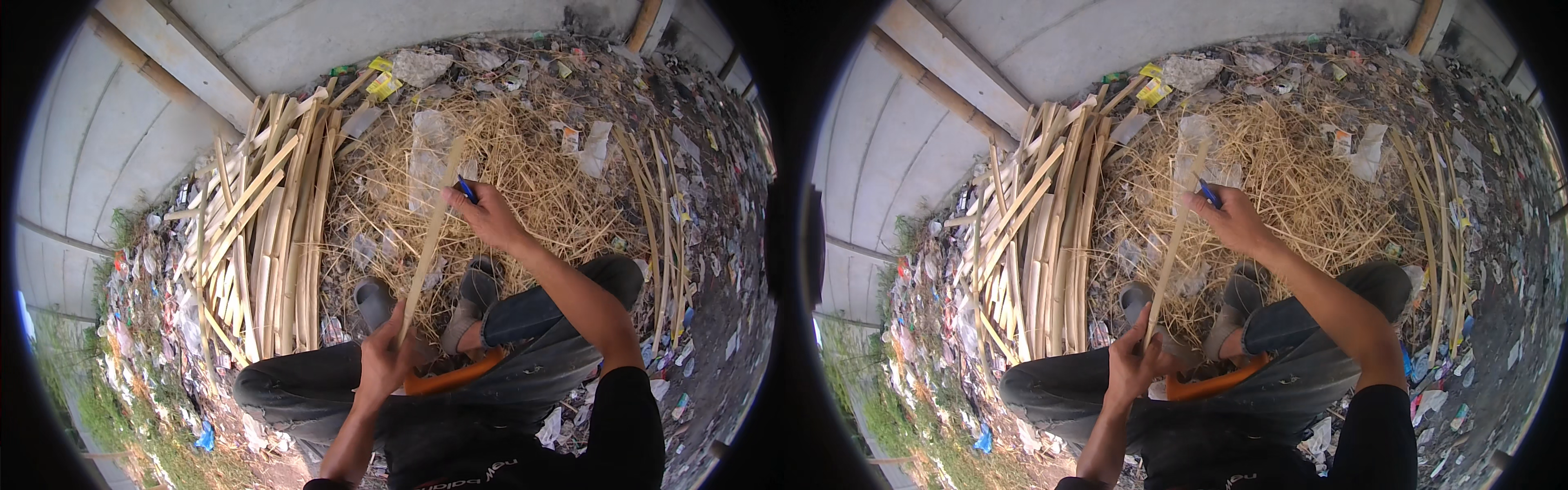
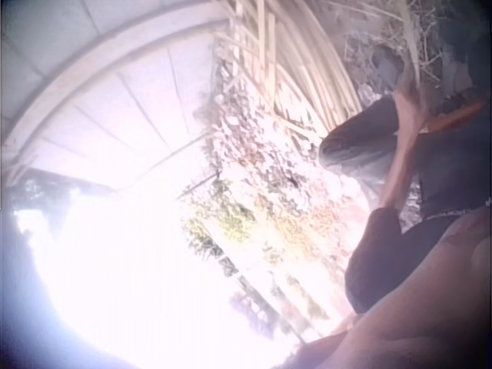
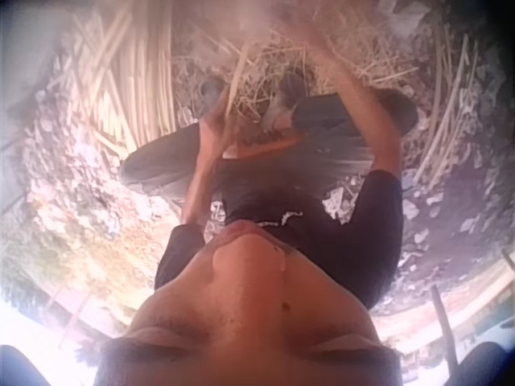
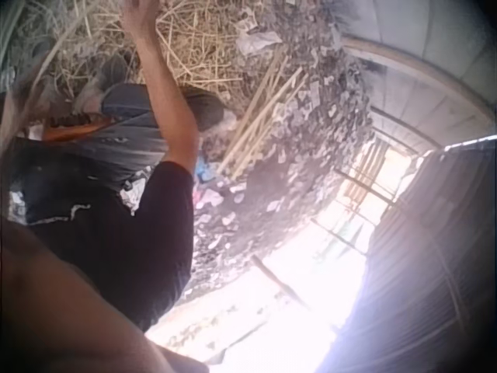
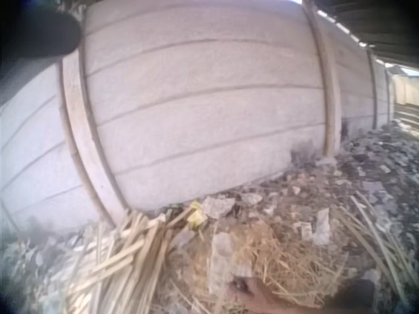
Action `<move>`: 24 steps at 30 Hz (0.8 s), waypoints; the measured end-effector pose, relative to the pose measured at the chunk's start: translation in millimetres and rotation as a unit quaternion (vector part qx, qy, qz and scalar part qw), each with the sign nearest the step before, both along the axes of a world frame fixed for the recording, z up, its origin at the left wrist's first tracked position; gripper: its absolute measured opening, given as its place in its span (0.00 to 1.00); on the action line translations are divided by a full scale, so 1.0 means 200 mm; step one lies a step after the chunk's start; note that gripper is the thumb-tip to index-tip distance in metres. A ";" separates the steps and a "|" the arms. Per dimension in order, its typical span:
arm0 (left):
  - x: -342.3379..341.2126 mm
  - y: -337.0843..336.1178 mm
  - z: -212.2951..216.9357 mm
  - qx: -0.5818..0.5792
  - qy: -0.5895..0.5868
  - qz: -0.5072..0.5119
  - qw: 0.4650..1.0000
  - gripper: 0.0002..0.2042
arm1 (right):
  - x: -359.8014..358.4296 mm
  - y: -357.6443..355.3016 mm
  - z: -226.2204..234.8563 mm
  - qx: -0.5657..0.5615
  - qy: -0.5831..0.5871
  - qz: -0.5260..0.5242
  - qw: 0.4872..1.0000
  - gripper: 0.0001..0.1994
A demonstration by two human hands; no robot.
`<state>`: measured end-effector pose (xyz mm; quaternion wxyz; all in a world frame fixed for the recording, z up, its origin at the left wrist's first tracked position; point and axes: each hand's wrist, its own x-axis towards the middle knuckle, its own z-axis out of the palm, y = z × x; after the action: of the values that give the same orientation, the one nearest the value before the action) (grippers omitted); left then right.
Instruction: The person sits on the ground and uses a knife to split long bamboo poles into thin strips. They hold the bamboo with one hand and use the knife to carefully separate the material, occasionally switching to a machete to split thicker sections.
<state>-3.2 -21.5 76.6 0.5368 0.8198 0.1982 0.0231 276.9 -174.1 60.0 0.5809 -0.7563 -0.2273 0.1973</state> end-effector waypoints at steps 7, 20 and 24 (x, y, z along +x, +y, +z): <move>0.08 -0.02 0.06 0.065 0.003 0.036 0.997 0.25 | -0.34 0.11 -0.01 -0.002 -0.120 0.110 0.987 0.30; 0.05 0.03 -0.04 0.234 -0.067 0.007 0.970 0.27 | -0.20 0.09 0.04 -0.210 -0.230 0.088 0.946 0.34; 0.08 0.00 -0.02 0.210 -0.050 0.011 0.976 0.28 | -0.48 0.05 0.02 -0.166 -0.275 0.199 0.926 0.32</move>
<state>13.1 -20.7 72.4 0.3612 0.9099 0.1709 0.1112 181.3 -163.3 63.6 0.3101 -0.8056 -0.4883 0.1282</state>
